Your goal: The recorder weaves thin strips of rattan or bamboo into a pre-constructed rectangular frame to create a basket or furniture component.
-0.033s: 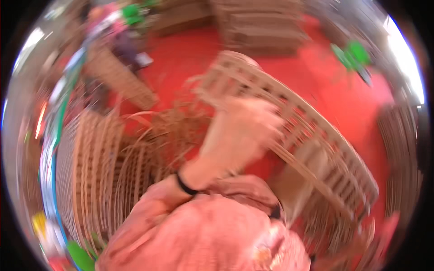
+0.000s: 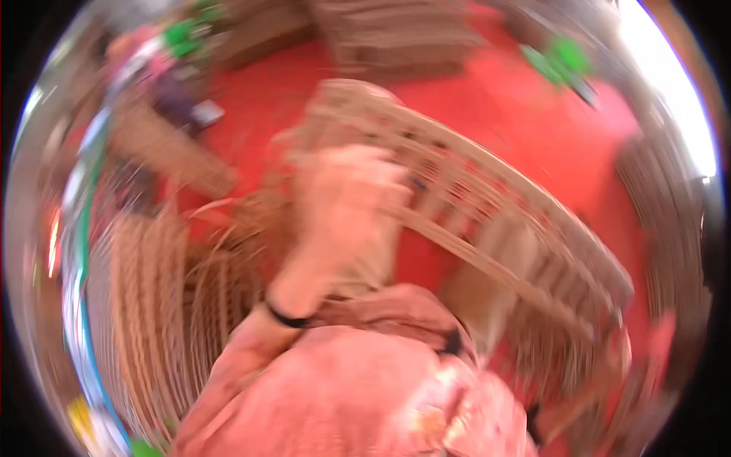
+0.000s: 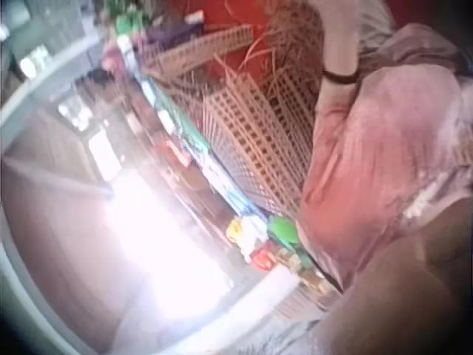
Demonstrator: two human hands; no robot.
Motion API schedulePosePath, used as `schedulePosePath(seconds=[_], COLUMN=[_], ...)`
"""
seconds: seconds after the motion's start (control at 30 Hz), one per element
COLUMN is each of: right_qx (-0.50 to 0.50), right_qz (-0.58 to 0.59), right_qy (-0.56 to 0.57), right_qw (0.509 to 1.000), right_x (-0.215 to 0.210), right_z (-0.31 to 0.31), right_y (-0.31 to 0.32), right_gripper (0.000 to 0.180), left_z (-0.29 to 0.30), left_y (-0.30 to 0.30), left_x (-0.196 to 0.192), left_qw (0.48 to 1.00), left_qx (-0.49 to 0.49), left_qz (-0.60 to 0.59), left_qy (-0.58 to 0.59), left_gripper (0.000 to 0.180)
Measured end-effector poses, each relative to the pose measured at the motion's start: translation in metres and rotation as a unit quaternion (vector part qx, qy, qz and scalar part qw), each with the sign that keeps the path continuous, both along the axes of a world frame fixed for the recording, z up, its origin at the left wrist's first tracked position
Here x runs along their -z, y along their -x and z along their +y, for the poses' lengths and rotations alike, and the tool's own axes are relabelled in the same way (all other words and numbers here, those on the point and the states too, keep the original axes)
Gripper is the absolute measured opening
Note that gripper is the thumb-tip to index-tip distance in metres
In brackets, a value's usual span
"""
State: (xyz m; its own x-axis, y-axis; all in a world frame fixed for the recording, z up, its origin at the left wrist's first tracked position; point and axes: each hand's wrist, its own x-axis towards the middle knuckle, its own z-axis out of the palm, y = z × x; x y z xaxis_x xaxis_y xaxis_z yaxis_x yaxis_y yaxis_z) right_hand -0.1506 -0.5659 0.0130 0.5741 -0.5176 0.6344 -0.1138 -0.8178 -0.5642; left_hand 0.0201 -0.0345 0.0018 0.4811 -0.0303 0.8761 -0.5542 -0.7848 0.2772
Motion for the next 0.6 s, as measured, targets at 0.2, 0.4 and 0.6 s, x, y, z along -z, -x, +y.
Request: schedulePosePath(seconds=[0.2,0.4,0.6], right_qx=[-0.039,-0.082,-0.017], right_qz=[-0.012,-0.048,0.048], right_qy=[-0.391,-0.555,-0.173], right_qw=[0.92,0.826,0.984], right_x=[0.015,-0.005,-0.017], right_z=[0.059,0.045,0.027], right_y=[-0.09,-0.067,-0.097], right_gripper=[0.056,0.031,0.029], left_z=[0.128,0.131,0.121], left_y=[-0.012,-0.067,-0.052], left_x=[0.035,0.074,0.058], left_qw=[0.983,0.967,0.965], left_qx=[-0.134,0.012,-0.003], left_qz=[0.12,0.176,0.096], left_qy=[0.022,0.184,0.243], left_gripper=[0.027,0.042,0.031])
